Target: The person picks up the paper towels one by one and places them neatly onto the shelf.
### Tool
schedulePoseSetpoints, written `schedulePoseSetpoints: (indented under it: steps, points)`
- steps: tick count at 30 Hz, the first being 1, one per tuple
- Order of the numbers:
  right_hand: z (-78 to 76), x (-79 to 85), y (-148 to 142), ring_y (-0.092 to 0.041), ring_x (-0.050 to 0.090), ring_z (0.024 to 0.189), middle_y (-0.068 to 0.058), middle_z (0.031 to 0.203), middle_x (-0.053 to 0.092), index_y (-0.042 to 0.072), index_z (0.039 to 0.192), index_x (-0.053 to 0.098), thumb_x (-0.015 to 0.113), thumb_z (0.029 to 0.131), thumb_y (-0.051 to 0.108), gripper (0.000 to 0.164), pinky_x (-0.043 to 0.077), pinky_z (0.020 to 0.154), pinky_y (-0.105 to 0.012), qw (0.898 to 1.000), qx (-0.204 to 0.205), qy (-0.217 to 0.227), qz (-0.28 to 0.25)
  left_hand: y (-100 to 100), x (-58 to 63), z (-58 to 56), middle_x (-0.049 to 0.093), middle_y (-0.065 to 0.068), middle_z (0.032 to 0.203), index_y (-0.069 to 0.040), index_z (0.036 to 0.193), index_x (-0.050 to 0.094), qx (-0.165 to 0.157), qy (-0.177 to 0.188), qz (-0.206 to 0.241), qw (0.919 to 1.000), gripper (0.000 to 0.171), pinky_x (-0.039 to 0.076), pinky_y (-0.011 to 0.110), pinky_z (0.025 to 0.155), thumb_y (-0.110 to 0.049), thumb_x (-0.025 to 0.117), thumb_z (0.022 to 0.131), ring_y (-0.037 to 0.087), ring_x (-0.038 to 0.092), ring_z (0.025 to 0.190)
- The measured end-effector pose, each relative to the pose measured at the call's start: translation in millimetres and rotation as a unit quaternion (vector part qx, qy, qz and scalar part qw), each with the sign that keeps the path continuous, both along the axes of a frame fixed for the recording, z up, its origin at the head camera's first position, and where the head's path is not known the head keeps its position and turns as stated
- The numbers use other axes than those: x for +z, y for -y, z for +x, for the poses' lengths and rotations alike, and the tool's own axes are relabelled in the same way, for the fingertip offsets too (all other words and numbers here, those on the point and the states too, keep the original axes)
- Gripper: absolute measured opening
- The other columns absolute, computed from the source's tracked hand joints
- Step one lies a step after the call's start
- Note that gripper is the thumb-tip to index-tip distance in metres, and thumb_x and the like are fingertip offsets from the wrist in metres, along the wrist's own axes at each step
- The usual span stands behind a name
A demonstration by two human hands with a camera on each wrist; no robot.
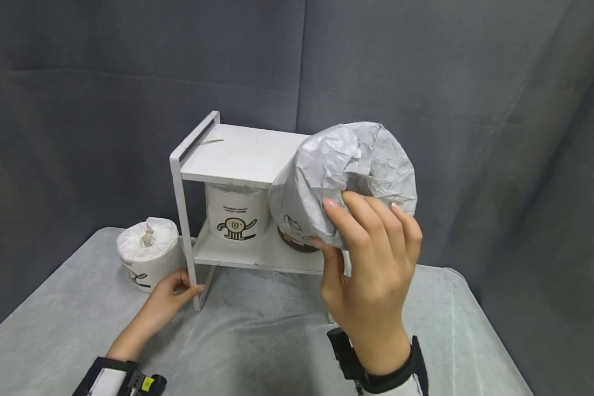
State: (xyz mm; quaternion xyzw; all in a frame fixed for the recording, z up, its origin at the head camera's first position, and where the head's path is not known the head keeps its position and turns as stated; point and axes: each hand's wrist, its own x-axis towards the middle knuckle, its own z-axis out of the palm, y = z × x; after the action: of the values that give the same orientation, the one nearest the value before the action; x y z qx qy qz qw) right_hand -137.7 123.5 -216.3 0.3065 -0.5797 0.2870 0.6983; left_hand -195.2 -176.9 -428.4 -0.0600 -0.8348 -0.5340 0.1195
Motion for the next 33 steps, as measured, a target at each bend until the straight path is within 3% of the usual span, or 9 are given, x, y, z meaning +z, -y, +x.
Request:
schedulePoseSetpoints:
  steps: [9,21,27,33]
  points:
    - [-4.2,13.7,4.1,-0.040,0.059,0.092,-0.014,0.102,0.071,0.002,0.104,0.071,0.065,0.094,0.040,0.039,0.034,0.095,-0.050,1.000,-0.015,0.000,0.017,0.7,-1.3,0.3,0.061,0.005,0.086,-0.004,0.086,0.055,0.004,-0.001,-0.006,1.0000,0.019,0.049,0.034,0.081,-0.009,0.071,0.091,0.019,0.060,0.089]
    - [-7.5,30.7,5.5,-0.039,0.059,0.097,-0.014,0.105,0.070,0.002,0.106,0.071,0.062,0.096,0.040,0.040,0.033,0.098,-0.051,0.999,-0.021,0.014,0.037,2.2,1.7,0.9,0.060,0.006,0.086,-0.003,0.087,0.056,0.007,0.004,-0.008,0.9999,0.017,0.047,0.032,0.078,-0.010,0.071,0.092,0.018,0.058,0.086]
    - [-16.3,38.8,4.0,-0.038,0.059,0.101,-0.015,0.110,0.069,0.000,0.114,0.067,0.069,0.091,0.028,0.036,0.032,0.102,-0.050,0.994,-0.042,0.058,0.082,1.4,1.3,0.9,0.061,0.005,0.086,-0.003,0.087,0.056,0.007,-0.001,-0.009,0.9999,0.017,0.048,0.032,0.080,-0.009,0.071,0.092,0.017,0.059,0.086]
    - [-13.2,43.2,1.1,-0.036,0.056,0.112,-0.017,0.119,0.063,-0.005,0.121,0.056,0.078,0.079,0.009,0.050,0.028,0.108,-0.049,0.985,-0.059,0.128,0.104,0.3,0.7,0.1,0.062,0.006,0.087,-0.003,0.088,0.056,0.004,0.002,-0.010,0.9999,0.016,0.049,0.033,0.080,-0.009,0.071,0.092,0.018,0.060,0.088]
